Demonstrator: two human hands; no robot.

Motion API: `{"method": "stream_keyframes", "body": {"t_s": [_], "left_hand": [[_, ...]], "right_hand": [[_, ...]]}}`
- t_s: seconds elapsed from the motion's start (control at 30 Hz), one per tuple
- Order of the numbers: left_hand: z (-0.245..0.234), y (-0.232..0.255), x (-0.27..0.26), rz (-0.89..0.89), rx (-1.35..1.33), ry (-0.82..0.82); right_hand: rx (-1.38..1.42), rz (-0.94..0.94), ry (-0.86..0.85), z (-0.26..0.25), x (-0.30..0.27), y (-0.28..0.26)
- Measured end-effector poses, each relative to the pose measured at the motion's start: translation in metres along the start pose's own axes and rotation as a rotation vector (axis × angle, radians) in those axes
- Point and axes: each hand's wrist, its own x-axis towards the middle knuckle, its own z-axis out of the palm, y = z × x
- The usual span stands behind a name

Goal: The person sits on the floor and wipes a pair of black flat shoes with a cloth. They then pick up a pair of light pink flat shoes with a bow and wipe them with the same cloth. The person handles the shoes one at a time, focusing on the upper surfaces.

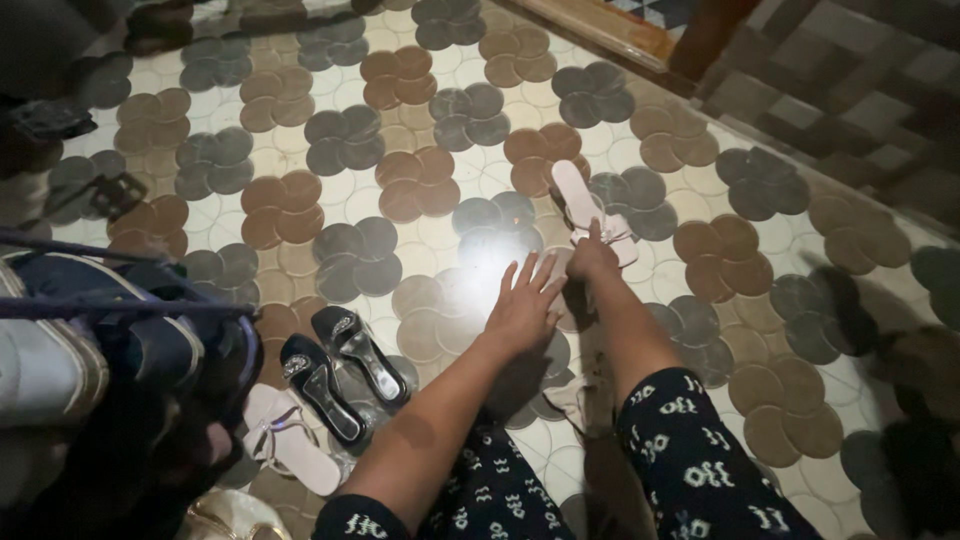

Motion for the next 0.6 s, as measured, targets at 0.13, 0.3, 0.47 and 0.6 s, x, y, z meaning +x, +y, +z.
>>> {"method": "stream_keyframes", "body": {"t_s": [0.13, 0.3, 0.47, 0.6], "left_hand": [[0.003, -0.007, -0.011, -0.047, -0.032, -0.040], [-0.003, -0.024, -0.027, -0.178, -0.064, -0.043], [-0.012, -0.027, -0.057, -0.355, -0.127, 0.077], [-0.036, -0.023, -0.094, -0.440, -0.199, 0.227]], "right_hand": [[0.010, -0.028, 0.035, 0.021, 0.016, 0.002], [0.025, -0.174, 0.057, 0.066, 0.036, -0.014], [0.974, -0.289, -0.109, 0.083, 0.015, -0.079], [1.691, -0.306, -0.286, 0.065, -0.013, -0.125]]}}
